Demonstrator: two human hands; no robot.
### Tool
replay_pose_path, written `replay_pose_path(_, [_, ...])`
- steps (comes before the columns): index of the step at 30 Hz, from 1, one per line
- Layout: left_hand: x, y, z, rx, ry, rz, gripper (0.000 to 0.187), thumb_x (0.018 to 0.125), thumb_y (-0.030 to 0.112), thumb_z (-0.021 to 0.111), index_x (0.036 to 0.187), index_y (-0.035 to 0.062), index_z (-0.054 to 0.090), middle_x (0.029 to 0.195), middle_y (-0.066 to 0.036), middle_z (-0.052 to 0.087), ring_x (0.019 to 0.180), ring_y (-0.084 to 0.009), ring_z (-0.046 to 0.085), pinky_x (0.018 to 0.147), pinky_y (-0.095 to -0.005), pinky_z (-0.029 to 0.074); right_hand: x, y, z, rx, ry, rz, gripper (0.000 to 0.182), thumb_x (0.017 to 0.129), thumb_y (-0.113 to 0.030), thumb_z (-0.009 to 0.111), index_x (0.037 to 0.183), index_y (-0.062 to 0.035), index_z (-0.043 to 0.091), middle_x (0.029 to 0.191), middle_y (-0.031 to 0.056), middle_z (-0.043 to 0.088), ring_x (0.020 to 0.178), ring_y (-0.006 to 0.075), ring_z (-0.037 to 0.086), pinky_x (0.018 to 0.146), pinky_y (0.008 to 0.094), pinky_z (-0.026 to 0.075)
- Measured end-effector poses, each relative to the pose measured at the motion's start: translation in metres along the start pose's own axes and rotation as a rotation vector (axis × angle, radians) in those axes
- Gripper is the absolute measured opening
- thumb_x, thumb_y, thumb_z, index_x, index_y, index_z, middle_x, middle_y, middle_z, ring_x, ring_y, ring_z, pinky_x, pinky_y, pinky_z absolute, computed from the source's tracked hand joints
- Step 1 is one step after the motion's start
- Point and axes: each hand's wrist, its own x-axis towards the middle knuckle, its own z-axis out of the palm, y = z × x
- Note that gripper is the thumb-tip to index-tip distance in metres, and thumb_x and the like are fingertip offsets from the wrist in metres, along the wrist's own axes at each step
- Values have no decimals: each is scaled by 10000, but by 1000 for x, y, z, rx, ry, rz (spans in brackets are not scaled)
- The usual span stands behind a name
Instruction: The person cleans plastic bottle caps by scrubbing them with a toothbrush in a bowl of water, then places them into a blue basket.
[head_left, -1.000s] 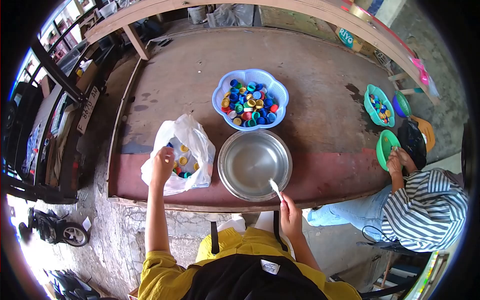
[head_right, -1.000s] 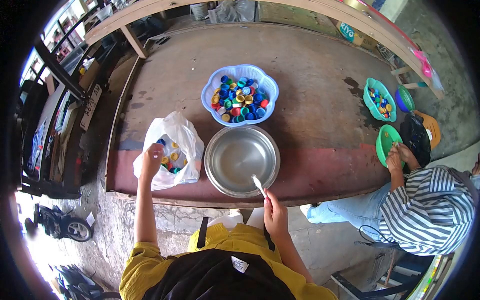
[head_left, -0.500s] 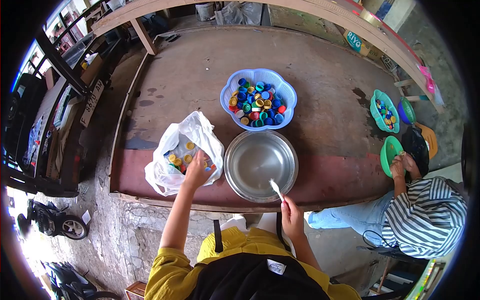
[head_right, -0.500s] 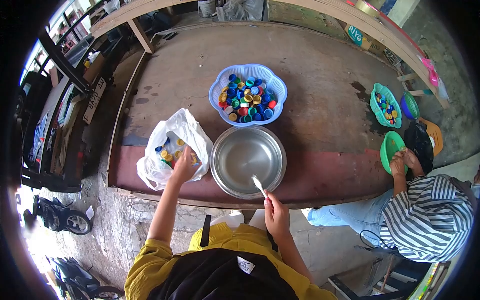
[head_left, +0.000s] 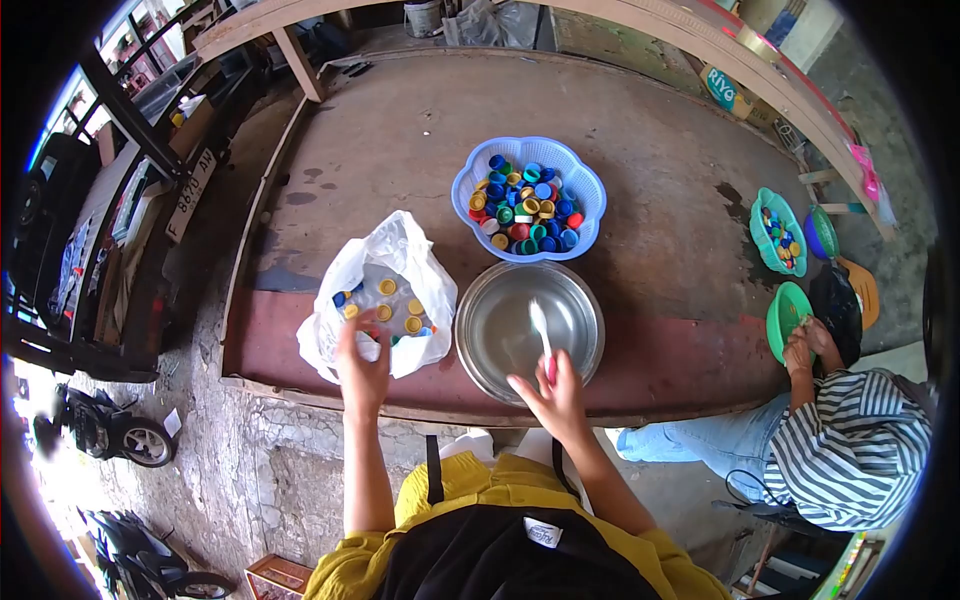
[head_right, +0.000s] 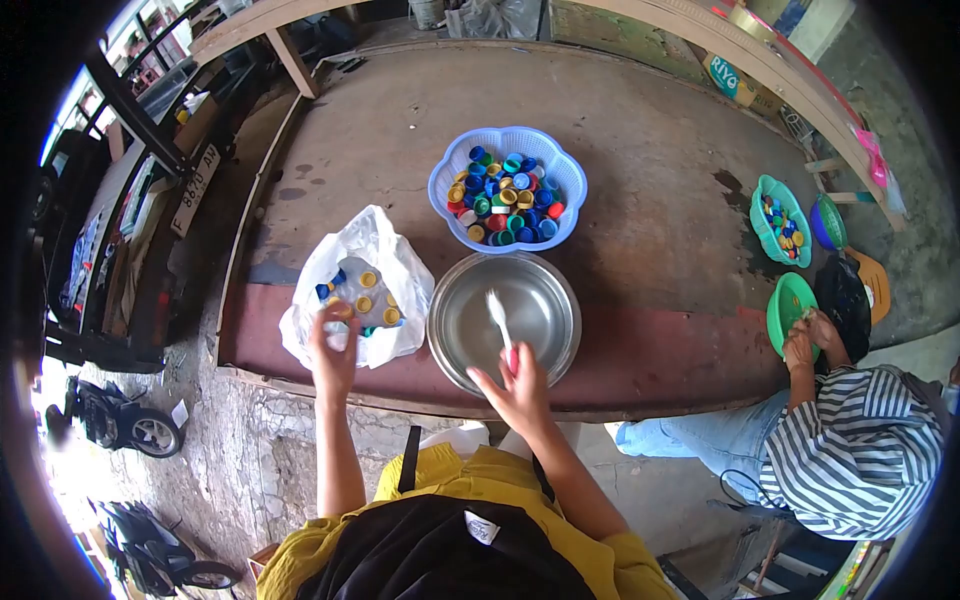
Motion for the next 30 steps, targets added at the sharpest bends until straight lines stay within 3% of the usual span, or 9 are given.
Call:
replay_pose_path(1, [-6,-8,-9,180,292,110,699,668,200,765,1237,-7,416,1175,-213,481,1151,-375,423,957,-442,349,19,-11,13,4,-35,-46,431,712,-141,779,902,-54,402,633,-33,366,499,21,330,479,174,304])
replay_pose_path(3, [3,-32,-25,364,485,154,887,627,281,802,1317,10,315,1261,-222,391,1189,-388,375,986,-484,309,57,-18,46,10,-25,-180,515,670,-222,816,923,-53,400,727,-1,410,547,54,385,502,207,342])
replay_pose_path(5, [17,-63,-28,421,405,1,1040,614,344,806,1370,-6,184,1309,-266,326,1221,-404,345,1015,-484,286,95,-23,78,-142,75,-480,582,630,-293,832,938,-45,405,824,50,442,630,118,451,546,269,403])
replay_pose_path(9, [44,-133,-29,91,93,-284,767,710,339,746,1259,-43,372,1111,-221,528,1023,-320,545,875,-406,447,134,-28,122,-488,-60,-434,650,595,-338,809,998,-11,417,948,168,502,853,340,563,698,414,486])
replay_pose_path(14, [59,-76,-43,-840,-68,-602,360,898,236,543,1157,-13,515,987,-103,606,849,-168,603,690,-295,488,166,-7,138,-305,-236,63,291,732,-161,628,901,54,528,925,270,604,951,383,584,817,403,464])
replay_pose_path(18, [54,-23,-50,-928,-92,-424,380,864,230,605,1150,-4,518,989,-77,607,836,-139,588,706,-279,483,171,-28,127,440,-411,253,80,804,-20,532,879,-49,529,790,20,535,732,100,520,660,274,441])
replay_pose_path(21, [52,-34,-42,-671,-125,-336,420,816,176,665,1167,3,511,1002,-84,610,852,-138,584,729,-282,482,157,-56,109,712,-387,220,65,814,-31,522,854,-76,499,771,1,509,707,89,496,626,237,397])
replay_pose_path(25, [38,-70,-18,-10,-60,-59,703,654,62,738,1277,-29,426,1053,-152,598,949,-202,576,812,-291,471,155,-17,101,365,-267,165,105,809,-73,547,804,-116,452,733,-30,448,657,55,433,582,210,347])
replay_pose_path(30, [39,-39,-34,-297,-84,92,929,575,-34,627,1409,19,221,1144,-199,520,1023,-249,542,907,-311,423,152,-25,90,455,-123,70,292,756,-141,704,791,-114,415,734,-40,409,642,49,422,544,223,358])
